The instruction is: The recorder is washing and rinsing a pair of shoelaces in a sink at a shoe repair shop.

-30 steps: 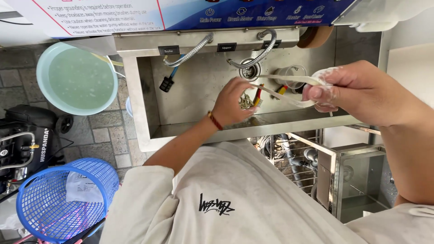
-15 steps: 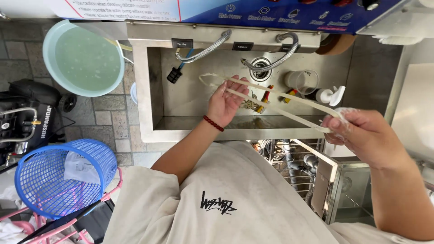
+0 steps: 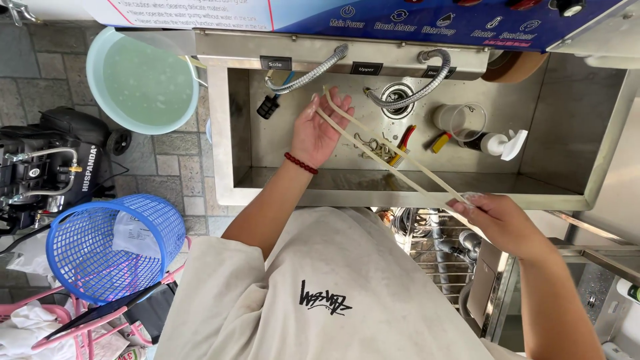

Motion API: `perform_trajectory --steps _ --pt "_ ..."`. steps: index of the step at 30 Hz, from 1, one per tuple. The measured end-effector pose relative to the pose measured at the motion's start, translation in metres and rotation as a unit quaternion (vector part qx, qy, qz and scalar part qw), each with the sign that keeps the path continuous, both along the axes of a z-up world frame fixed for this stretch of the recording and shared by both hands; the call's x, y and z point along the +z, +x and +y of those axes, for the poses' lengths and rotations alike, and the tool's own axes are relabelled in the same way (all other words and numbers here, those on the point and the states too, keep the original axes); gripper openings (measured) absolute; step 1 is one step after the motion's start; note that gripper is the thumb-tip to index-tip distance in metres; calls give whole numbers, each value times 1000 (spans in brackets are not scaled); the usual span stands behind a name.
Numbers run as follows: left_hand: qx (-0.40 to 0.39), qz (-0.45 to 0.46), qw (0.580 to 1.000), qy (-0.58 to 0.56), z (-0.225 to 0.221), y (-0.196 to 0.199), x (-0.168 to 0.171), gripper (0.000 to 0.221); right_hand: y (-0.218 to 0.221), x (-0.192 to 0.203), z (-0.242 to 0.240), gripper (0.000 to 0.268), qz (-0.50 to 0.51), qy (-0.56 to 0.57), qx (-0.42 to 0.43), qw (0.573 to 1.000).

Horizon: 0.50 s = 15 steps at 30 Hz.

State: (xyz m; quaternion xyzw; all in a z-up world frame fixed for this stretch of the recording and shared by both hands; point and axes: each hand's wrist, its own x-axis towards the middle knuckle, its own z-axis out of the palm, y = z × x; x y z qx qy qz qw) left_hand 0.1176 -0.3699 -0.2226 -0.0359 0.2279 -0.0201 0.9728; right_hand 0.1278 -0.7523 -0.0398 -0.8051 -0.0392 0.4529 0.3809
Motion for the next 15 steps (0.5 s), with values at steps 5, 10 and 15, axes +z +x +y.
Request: perform_trajectory --steps 5,10,15 --pt "-98 70 988 99 10 -8 45 34 0 -76 4 31 -30 -50 58 997" --pt "-192 56 955 220 13 -24 110 33 -15 -211 25 28 -50 99 115 987" --pt "-294 69 906 295 17 -29 170 30 -15 -203 108 31 -115 -22 264 957"
